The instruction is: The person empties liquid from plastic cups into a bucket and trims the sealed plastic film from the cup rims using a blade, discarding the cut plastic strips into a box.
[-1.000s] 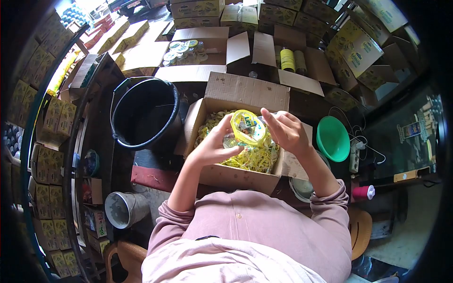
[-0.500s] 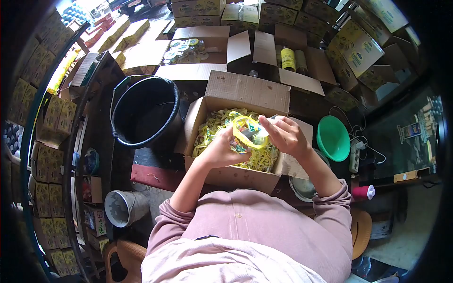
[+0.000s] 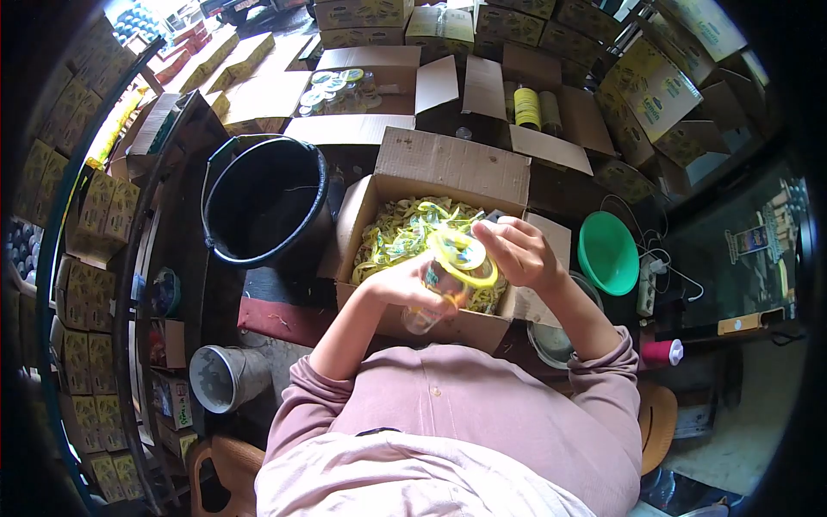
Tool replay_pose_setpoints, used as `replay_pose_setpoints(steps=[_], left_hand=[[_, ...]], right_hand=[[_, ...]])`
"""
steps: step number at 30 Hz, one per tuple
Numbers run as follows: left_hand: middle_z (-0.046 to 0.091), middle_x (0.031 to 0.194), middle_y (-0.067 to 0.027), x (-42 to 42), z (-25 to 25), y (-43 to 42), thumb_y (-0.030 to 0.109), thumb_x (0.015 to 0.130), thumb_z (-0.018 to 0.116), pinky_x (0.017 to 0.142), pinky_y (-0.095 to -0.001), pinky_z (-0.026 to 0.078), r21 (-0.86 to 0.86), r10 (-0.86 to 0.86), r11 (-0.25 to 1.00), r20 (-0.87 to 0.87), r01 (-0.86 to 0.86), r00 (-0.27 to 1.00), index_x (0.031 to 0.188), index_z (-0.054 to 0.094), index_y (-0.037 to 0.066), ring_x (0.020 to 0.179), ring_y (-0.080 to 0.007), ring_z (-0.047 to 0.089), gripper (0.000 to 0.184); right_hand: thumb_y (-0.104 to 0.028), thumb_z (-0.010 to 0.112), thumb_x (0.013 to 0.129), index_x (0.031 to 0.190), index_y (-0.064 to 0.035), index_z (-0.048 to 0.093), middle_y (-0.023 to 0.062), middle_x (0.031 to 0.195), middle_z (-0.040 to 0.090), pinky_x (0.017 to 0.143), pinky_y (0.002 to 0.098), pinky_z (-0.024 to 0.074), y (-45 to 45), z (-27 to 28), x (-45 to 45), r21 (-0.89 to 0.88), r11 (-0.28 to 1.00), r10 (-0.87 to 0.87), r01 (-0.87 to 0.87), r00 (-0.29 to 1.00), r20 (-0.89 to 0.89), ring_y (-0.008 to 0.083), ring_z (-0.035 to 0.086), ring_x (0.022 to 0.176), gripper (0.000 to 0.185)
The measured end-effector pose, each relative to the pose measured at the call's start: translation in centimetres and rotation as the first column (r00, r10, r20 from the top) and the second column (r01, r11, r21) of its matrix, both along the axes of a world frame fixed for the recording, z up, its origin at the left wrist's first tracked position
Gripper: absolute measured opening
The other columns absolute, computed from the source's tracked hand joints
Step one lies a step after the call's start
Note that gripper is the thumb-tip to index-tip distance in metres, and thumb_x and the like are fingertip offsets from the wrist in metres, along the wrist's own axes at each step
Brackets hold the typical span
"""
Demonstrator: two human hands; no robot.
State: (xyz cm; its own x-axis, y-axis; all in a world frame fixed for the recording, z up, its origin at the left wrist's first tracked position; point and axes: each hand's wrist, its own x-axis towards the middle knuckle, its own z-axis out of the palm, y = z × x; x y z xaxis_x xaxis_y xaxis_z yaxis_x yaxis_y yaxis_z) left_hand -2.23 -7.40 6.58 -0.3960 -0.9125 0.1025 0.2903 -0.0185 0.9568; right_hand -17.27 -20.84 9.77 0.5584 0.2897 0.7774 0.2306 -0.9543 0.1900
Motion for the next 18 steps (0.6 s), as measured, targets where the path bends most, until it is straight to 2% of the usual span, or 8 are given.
replay_pose_setpoints(steps=[5, 6, 8, 9, 10, 13, 16, 18], left_hand=[[0.058, 0.072, -0.0059, 0.0, -0.8, -0.8, 0.011, 0.064, 0.065, 0.056, -0.0241, 0.046, 0.002, -0.173, 0.984, -0.237, 0.178, 0.956, 0.093, 0.052, -0.001, 0.062, -0.0124, 0.055, 0.034], [0.059, 0.081, -0.0087, 0.6, -0.9, -0.7, 0.012, 0.064, 0.065, 0.058, -0.026, 0.049, 0.047, -0.175, 0.98, -0.255, 0.193, 0.951, 0.109, 0.045, -0.001, 0.069, -0.0141, 0.057, 0.05], [0.056, 0.097, -0.0116, 0.8, -0.9, -0.6, 0.013, 0.065, 0.066, 0.063, -0.0278, 0.051, 0.065, 0.091, 0.995, -0.189, -0.079, 0.978, 0.124, 0.029, 0.0, 0.08, -0.0159, 0.057, 0.07], [0.045, 0.115, -0.0128, 1.7, -2.1, -0.2, 0.012, 0.066, 0.067, 0.066, -0.0288, 0.052, 0.145, 0.24, 0.959, 0.038, -0.243, 0.97, 0.13, 0.017, 0.001, 0.093, -0.0175, 0.053, 0.082], [0.039, 0.122, -0.0122, 2.1, -1.4, 0.0, 0.009, 0.067, 0.067, 0.078, -0.03, 0.047, 0.07, 0.331, 0.939, 0.071, -0.336, 0.941, 0.13, 0.019, 0.002, 0.104, -0.0183, 0.046, 0.079], [0.038, 0.123, -0.0106, 1.9, 0.9, -0.8, 0.005, 0.071, 0.058, 0.1, -0.0298, 0.023, -0.19, 0.379, 0.913, 0.071, -0.361, 0.923, 0.129, 0.023, 0.004, 0.118, -0.0159, 0.032, 0.067], [0.04, 0.121, -0.0103, 1.5, 0.5, -0.4, 0.003, 0.07, 0.055, 0.1, -0.0307, 0.024, -0.174, 0.468, 0.871, 0.013, -0.459, 0.884, 0.127, 0.027, 0.004, 0.116, -0.0159, 0.034, 0.064], [0.045, 0.116, -0.0104, 0.5, 1.0, -0.5, 0.009, 0.067, 0.062, 0.097, -0.0298, 0.028, -0.302, 0.601, 0.778, 0.103, -0.551, 0.793, 0.123, 0.032, 0.002, 0.112, -0.0169, 0.04, 0.064]], right_hand=[[-0.003, 0.062, 0.069, 0.114, 0.0069, 0.05, 0.0052, 0.074, 0.061, 0.062, 0.0266, 0.0483, 0.0, 0.6, 0.1, 0.038, 0.999, -0.016, 0.017, 1.0, -0.027, 0.0118, 0.057, 0.062, 0.048], [-0.003, 0.062, 0.069, 0.115, 0.0068, 0.05, 0.005, 0.074, 0.061, 0.062, 0.0264, 0.0483, -0.1, 0.6, 0.0, 0.049, 0.998, -0.031, 0.033, 0.999, -0.038, 0.0115, 0.057, 0.062, 0.048], [0.0, 0.061, 0.069, 0.117, 0.006, 0.048, 0.0044, 0.073, 0.06, 0.061, 0.0266, 0.0479, -0.6, 0.5, 0.3, 0.069, 0.995, -0.065, 0.066, 0.998, -0.009, 0.0116, 0.057, 0.061, 0.05], [0.001, 0.061, 0.069, 0.118, 0.0057, 0.048, 0.0045, 0.073, 0.06, 0.061, 0.0269, 0.0478, -0.8, 0.5, 0.4, 0.079, 0.994, -0.076, 0.076, 0.997, -0.004, 0.0119, 0.056, 0.061, 0.05], [0.002, 0.06, 0.069, 0.118, 0.0055, 0.047, 0.0045, 0.072, 0.06, 0.061, 0.0272, 0.0478, -1.0, 0.5, 0.4, 0.089, 0.992, -0.088, 0.087, 0.996, 0.002, 0.0123, 0.056, 0.061, 0.051], [0.002, 0.059, 0.069, 0.121, 0.0047, 0.045, 0.0043, 0.069, 0.058, 0.063, 0.0277, 0.048, -1.6, 0.9, 0.3, 0.072, 0.989, -0.129, 0.129, 0.992, -0.012, 0.0135, 0.055, 0.06, 0.054], [0.0, 0.058, 0.068, 0.122, 0.0042, 0.044, 0.0037, 0.066, 0.057, 0.065, 0.0276, 0.0478, -1.6, 1.4, 0.3, 0.044, 0.985, -0.164, 0.167, 0.985, -0.06, 0.0136, 0.055, 0.061, 0.056], [-0.001, 0.058, 0.069, 0.123, 0.004, 0.043, 0.0036, 0.066, 0.057, 0.065, 0.0277, 0.0478, -1.4, 1.3, 0.3, 0.034, 0.984, -0.171, 0.175, 0.981, -0.096, 0.0135, 0.055, 0.061, 0.057]])
